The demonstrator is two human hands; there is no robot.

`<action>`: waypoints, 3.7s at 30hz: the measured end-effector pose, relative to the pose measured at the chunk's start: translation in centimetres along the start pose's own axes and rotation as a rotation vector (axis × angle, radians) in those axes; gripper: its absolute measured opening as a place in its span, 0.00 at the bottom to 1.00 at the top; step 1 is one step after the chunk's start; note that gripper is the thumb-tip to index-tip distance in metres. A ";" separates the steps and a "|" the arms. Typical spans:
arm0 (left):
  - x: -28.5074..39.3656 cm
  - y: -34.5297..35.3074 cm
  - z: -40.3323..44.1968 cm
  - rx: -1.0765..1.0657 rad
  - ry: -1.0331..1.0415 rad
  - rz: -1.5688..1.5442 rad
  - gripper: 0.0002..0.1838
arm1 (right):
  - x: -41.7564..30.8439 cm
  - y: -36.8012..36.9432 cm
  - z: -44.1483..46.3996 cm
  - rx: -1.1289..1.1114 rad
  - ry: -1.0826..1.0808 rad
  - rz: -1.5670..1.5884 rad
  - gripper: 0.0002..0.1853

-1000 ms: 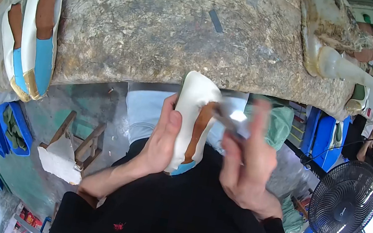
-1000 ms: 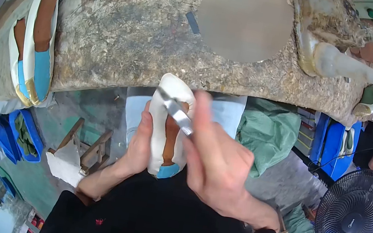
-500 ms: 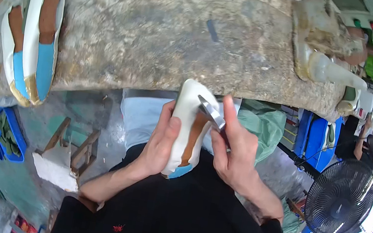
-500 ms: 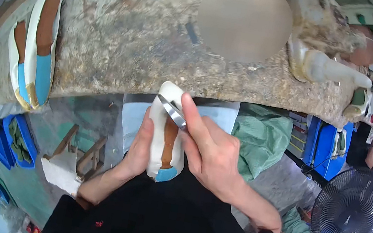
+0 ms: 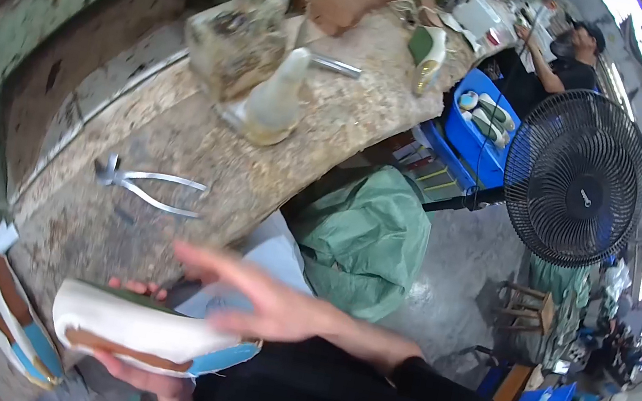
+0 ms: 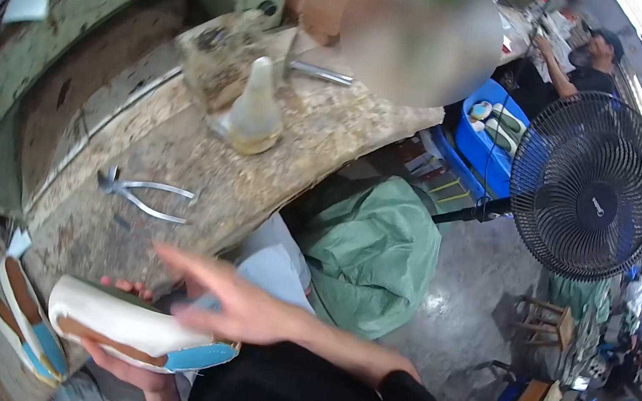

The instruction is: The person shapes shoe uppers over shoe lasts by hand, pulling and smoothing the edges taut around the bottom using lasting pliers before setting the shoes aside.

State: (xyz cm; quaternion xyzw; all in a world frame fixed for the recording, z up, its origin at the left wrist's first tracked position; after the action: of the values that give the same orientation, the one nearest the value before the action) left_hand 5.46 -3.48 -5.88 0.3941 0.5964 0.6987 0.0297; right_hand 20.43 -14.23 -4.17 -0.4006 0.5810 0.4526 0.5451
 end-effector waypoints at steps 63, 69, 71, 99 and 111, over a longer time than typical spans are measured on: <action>0.4 -6.4 -8.6 -0.008 -0.090 0.981 0.56 | 2.3 5.4 2.9 -0.060 0.440 -0.621 0.33; 2.3 -3.9 -3.7 0.110 -0.071 1.398 0.34 | 4.2 6.0 -0.8 0.055 0.196 -0.751 0.32; 2.3 -3.7 -3.5 0.006 0.065 1.408 0.26 | 4.4 5.2 -0.9 0.114 0.195 -0.728 0.36; 1.3 -1.8 -0.1 -0.186 -0.159 1.359 0.30 | 3.0 2.5 1.9 -0.169 0.004 -0.619 0.36; 1.1 -3.2 -0.2 -0.172 -0.332 1.236 0.31 | 2.8 3.4 2.3 -0.327 -0.051 -0.757 0.42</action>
State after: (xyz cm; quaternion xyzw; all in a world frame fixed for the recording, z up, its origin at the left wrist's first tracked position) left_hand 3.21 -2.19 -8.04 0.7640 0.1890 0.5619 -0.2547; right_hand 17.55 -11.01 -6.67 -0.6562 0.2993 0.3163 0.6163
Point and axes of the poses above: each hand's wrist, its own z-axis towards the middle knuckle, its own y-axis out of the palm, x = y × z, the point moved 8 cm from there along z, towards the middle knuckle, and after that the axes turned 7 degrees about -z, right-handed, at the moved point
